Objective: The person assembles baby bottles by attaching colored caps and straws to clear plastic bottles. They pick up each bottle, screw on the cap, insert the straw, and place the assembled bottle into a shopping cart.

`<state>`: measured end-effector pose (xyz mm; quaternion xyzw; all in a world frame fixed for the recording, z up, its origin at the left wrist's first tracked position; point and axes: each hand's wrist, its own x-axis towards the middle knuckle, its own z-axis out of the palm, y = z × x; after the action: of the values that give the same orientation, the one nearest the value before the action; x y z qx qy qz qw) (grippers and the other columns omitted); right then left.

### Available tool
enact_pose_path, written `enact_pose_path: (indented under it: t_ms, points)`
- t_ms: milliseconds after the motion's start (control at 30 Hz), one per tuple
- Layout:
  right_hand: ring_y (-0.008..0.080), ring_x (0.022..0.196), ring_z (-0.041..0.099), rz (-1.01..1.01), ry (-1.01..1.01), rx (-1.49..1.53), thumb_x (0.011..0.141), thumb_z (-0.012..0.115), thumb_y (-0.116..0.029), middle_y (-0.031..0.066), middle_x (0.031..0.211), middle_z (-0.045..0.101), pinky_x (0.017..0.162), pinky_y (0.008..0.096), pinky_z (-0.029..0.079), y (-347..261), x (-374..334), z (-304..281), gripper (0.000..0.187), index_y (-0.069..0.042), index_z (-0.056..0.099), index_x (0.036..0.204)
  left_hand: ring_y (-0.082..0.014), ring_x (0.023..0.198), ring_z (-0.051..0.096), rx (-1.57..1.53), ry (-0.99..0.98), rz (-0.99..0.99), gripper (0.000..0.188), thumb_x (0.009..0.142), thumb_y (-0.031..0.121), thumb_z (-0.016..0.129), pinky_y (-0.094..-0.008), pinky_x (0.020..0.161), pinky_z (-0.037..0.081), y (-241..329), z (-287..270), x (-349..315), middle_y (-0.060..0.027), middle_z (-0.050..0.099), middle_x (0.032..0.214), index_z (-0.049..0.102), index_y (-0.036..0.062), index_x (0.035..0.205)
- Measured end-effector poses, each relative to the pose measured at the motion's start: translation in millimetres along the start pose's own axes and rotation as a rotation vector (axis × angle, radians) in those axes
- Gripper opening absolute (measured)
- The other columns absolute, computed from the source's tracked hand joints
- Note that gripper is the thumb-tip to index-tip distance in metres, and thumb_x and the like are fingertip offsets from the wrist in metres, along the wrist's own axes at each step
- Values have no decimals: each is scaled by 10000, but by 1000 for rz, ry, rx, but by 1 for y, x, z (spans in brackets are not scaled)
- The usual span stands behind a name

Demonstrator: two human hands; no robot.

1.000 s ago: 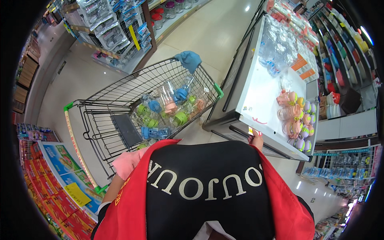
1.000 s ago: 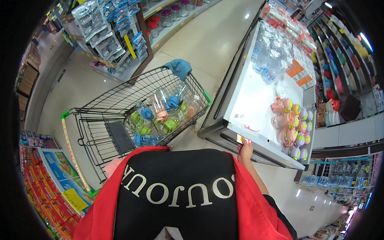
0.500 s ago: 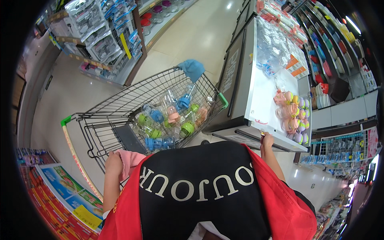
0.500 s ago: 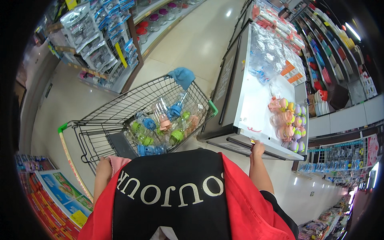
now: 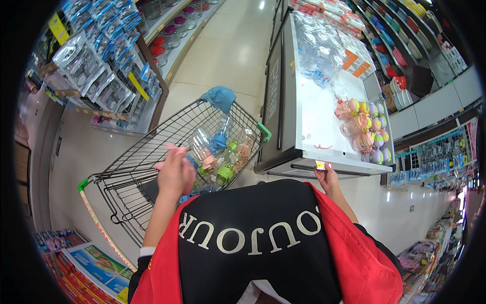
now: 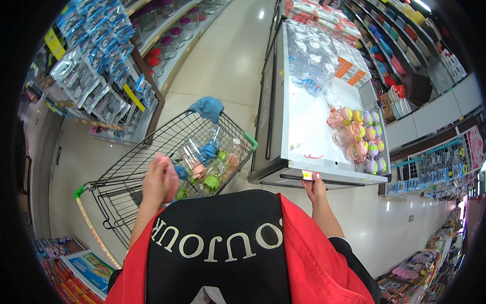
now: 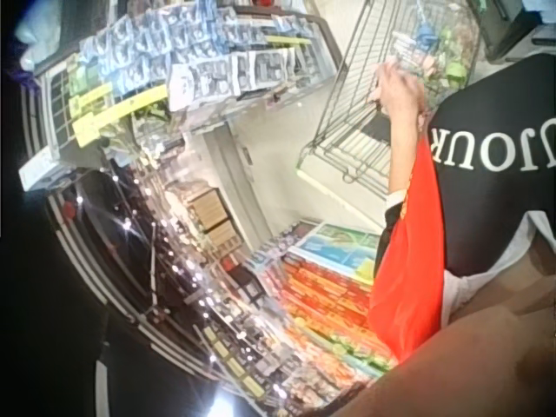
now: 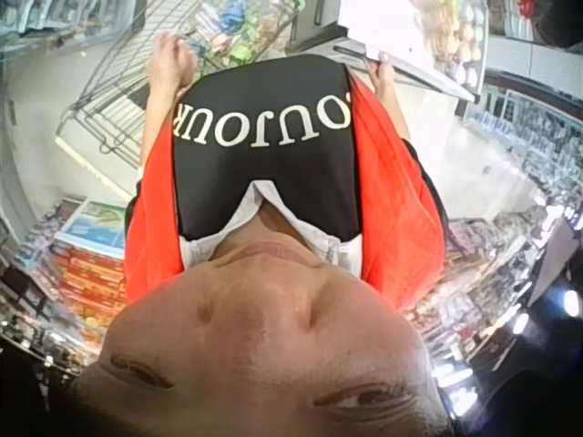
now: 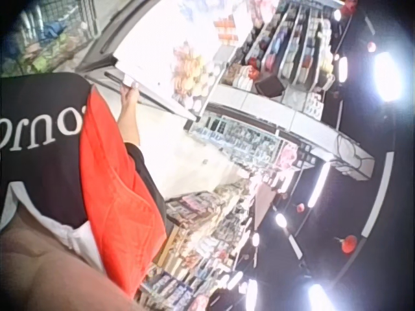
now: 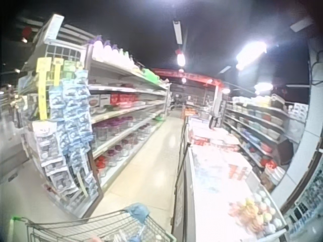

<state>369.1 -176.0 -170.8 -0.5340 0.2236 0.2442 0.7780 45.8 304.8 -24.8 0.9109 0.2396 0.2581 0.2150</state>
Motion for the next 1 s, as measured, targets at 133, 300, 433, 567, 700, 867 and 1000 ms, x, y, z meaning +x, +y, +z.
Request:
enact_pose_path:
  t_ms: [133, 300, 433, 567, 700, 867, 1000]
  points:
    - [222, 879, 662, 10, 11, -136, 978, 574, -277, 108, 1065, 657, 769, 351, 565, -8, -2, -12, 304, -55, 551, 1185, -321, 797, 648, -69, -582, 257, 184, 864, 237, 662, -415, 702, 524, 79, 62, 45, -97, 644, 922, 664, 90, 975]
    - [165, 800, 671, 11, -8, -245, 953, 621, -245, 92, 998, 687, 703, 298, 573, -21, -3, -13, 272, -44, 599, 1134, -343, 854, 643, -115, -764, 672, 432, 876, 275, 665, -433, 702, 537, 175, 155, 75, -120, 545, 1126, 513, 112, 1246]
    - [170, 799, 671, 57, -17, -257, 936, 646, -267, 102, 998, 687, 698, 293, 574, -22, -9, -7, 308, -21, 607, 1118, -320, 905, 646, -120, -807, 811, 514, 879, 300, 663, -421, 713, 545, 230, 232, 80, -131, 539, 1159, 484, 112, 1322]
    - [154, 734, 650, 74, -43, -218, 939, 640, -271, 88, 927, 677, 660, 280, 557, -22, -10, -4, 312, 2, 627, 1091, -306, 883, 646, -42, -720, 953, 578, 892, 322, 640, -412, 687, 538, 253, 293, 72, -139, 557, 1136, 436, 99, 1385]
    - [92, 618, 584, -98, -97, -362, 938, 640, -258, 49, 755, 653, 577, 240, 489, -24, -5, -8, 278, 17, 684, 952, -288, 839, 646, 123, -925, 871, 587, 927, 298, 580, -413, 657, 515, 256, 326, 64, -127, 623, 958, 383, 85, 1437]
    - [74, 609, 567, -167, -19, -439, 934, 638, -243, 22, 720, 645, 573, 237, 483, -26, -11, 4, 265, 10, 701, 891, -294, 837, 646, 127, -951, 794, 581, 936, 221, 545, -417, 651, 517, 258, 330, 62, -132, 621, 963, 351, 116, 1473]
    - [161, 600, 591, -527, -62, -685, 900, 656, -178, 57, 717, 643, 574, 272, 478, -45, -32, 36, 171, -13, 697, 883, -294, 860, 648, 188, -983, 790, 610, 918, 195, 533, -416, 677, 526, 264, 324, 65, -136, 622, 985, 329, 117, 1488]
